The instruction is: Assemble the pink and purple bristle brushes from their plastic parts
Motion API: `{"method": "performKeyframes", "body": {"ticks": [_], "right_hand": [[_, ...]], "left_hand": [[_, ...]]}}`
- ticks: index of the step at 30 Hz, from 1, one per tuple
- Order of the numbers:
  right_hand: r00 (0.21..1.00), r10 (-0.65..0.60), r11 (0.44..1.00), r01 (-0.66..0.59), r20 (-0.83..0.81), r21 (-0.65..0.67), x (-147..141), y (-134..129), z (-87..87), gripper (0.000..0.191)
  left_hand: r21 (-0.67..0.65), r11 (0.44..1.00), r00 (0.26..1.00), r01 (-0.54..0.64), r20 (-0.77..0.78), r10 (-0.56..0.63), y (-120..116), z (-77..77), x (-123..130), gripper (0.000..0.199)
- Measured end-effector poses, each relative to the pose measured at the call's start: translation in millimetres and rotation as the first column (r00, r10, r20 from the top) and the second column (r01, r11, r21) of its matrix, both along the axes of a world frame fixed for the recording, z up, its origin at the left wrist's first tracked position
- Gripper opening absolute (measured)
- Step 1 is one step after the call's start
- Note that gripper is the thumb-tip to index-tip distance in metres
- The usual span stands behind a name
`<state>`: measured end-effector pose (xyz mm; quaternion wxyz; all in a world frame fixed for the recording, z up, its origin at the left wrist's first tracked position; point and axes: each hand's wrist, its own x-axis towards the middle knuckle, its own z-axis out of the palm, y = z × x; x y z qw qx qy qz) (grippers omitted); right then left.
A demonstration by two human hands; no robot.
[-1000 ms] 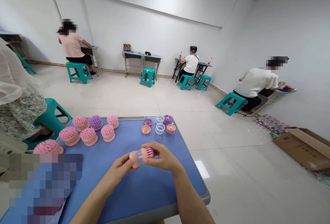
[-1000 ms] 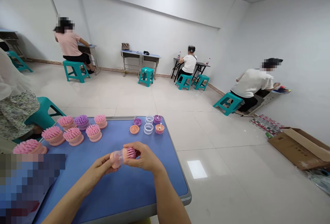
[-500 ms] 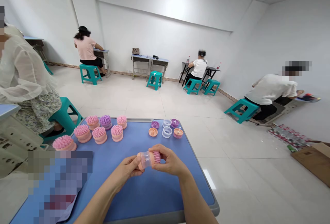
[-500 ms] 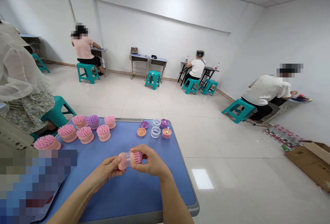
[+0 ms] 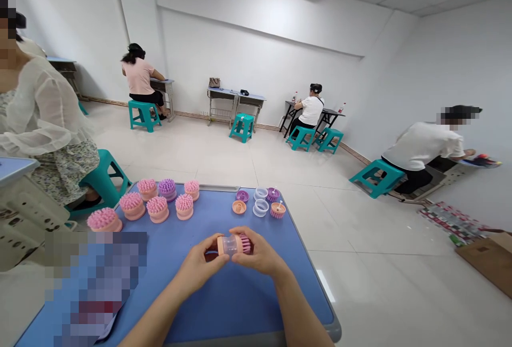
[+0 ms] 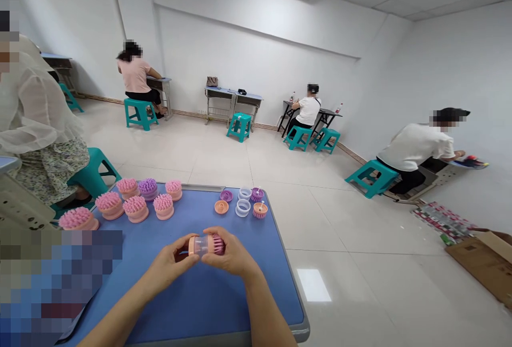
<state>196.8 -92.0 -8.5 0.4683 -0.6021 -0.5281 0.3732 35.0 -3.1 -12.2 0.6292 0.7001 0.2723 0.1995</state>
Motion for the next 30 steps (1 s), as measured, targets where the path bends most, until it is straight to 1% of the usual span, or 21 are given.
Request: {"method": "performKeyframes", "body": {"ticks": [2, 4, 5, 7, 9, 12, 14, 15, 16, 17, 18, 19, 21, 22, 23, 24, 25, 27, 28, 30], "right_hand": [[0.999, 0.021, 1.000, -0.020, -0.050, 0.016, -2, 0, -1.7, 0.040], [0.999, 0.018, 0.999, -0.016, -0.040, 0.040, -3, 0, -2.2, 0.034], [1.000, 0.016, 0.998, -0.015, -0.018, 0.066, -4, 0, -1.9, 0.033], [0.999, 0.024, 0.990, -0.028, 0.026, 0.138, -5, -1, -0.9, 0.034], [0.998, 0.040, 0.980, -0.048, 0.045, 0.192, -6, -1, 0.4, 0.035], [0.998, 0.055, 0.981, -0.060, 0.030, 0.183, -5, -2, 2.2, 0.035], [0.999, 0.046, 0.991, -0.047, 0.013, 0.129, -4, -2, 2.9, 0.035], [0.999, 0.034, 0.996, -0.034, 0.005, 0.087, -3, -2, 2.9, 0.035], [1.000, 0.017, 0.999, -0.016, -0.003, 0.039, -2, -1, 2.6, 0.035], [1.000, -0.002, 1.000, 0.002, -0.019, -0.009, -2, 0, 1.9, 0.035], [0.999, -0.022, 0.998, 0.019, -0.050, -0.053, -3, 1, 0.8, 0.033], [0.994, -0.042, 0.995, 0.032, -0.102, -0.092, -3, 2, -0.7, 0.030], [0.970, -0.073, 0.987, 0.037, -0.230, -0.155, -5, 5, -3.8, 0.027], [0.955, -0.082, 0.984, 0.031, -0.284, -0.178, -6, 6, -5.1, 0.032], [0.943, -0.082, 0.981, 0.020, -0.323, -0.191, -6, 6, -6.0, 0.039], [0.934, -0.067, 0.982, 0.000, -0.350, -0.189, -6, 6, -6.4, 0.049], [0.930, -0.038, 0.985, -0.027, -0.366, -0.169, -5, 5, -6.4, 0.059], [0.924, 0.024, 0.993, -0.065, -0.382, -0.094, -2, 2, -6.5, 0.078], [0.925, 0.048, 0.996, -0.071, -0.378, -0.049, -1, 0, -7.1, 0.082], [0.939, 0.050, 0.999, -0.047, -0.340, 0.018, 2, 0, -10.6, 0.077]], "left_hand": [[0.006, 0.999, 0.999, 0.044, 0.010, -0.044, 0, 0.6, 0, 0.039], [0.024, 0.996, 0.997, 0.081, 0.003, -0.081, 0, -0.6, 0, 0.030], [0.030, 0.995, 0.996, 0.094, -0.007, -0.094, 0, -1.5, 0, 0.029], [0.024, 0.994, 0.994, 0.108, -0.020, -0.108, 1, -2.7, 1, 0.037], [-0.023, 0.994, 0.994, 0.106, -0.029, -0.107, 1, -2.1, 1, 0.044], [-0.094, 0.988, 0.991, 0.123, -0.032, -0.127, 2, 0.3, 1, 0.045], [-0.087, 0.983, 0.987, 0.162, 0.005, -0.162, 3, -0.3, -1, 0.039], [-0.053, 0.985, 0.986, 0.165, 0.022, -0.164, 3, -2.0, -1, 0.037], [0.007, 0.989, 0.989, 0.147, 0.030, -0.147, 4, -4.8, -1, 0.039], [0.095, 0.990, 0.993, 0.109, 0.030, -0.112, 4, -8.6, -1, 0.044], [0.206, 0.977, 0.997, 0.061, 0.029, -0.069, 4, -13.0, -1, 0.048], [0.327, 0.945, 0.999, 0.014, 0.035, -0.027, 5, -17.7, -1, 0.048], [0.534, 0.844, 0.998, -0.045, 0.068, 0.011, 5, -26.0, 0, 0.042], [0.598, 0.799, 0.996, -0.069, 0.085, 0.023, 4, -28.8, 0, 0.040], [0.633, 0.769, 0.995, -0.092, 0.095, 0.041, 4, -30.4, 1, 0.040], [0.642, 0.759, 0.993, -0.112, 0.094, 0.067, 3, -30.7, 1, 0.040], [0.627, 0.769, 0.992, -0.125, 0.080, 0.097, 2, -29.7, 2, 0.041], [0.540, 0.832, 0.991, -0.124, 0.022, 0.134, 1, -25.0, 2, 0.040], [0.481, 0.870, 0.991, -0.110, -0.009, 0.130, 0, -22.1, 1, 0.039], [0.383, 0.921, 0.995, -0.070, -0.044, 0.094, -2, -17.6, 0, 0.039]]}}
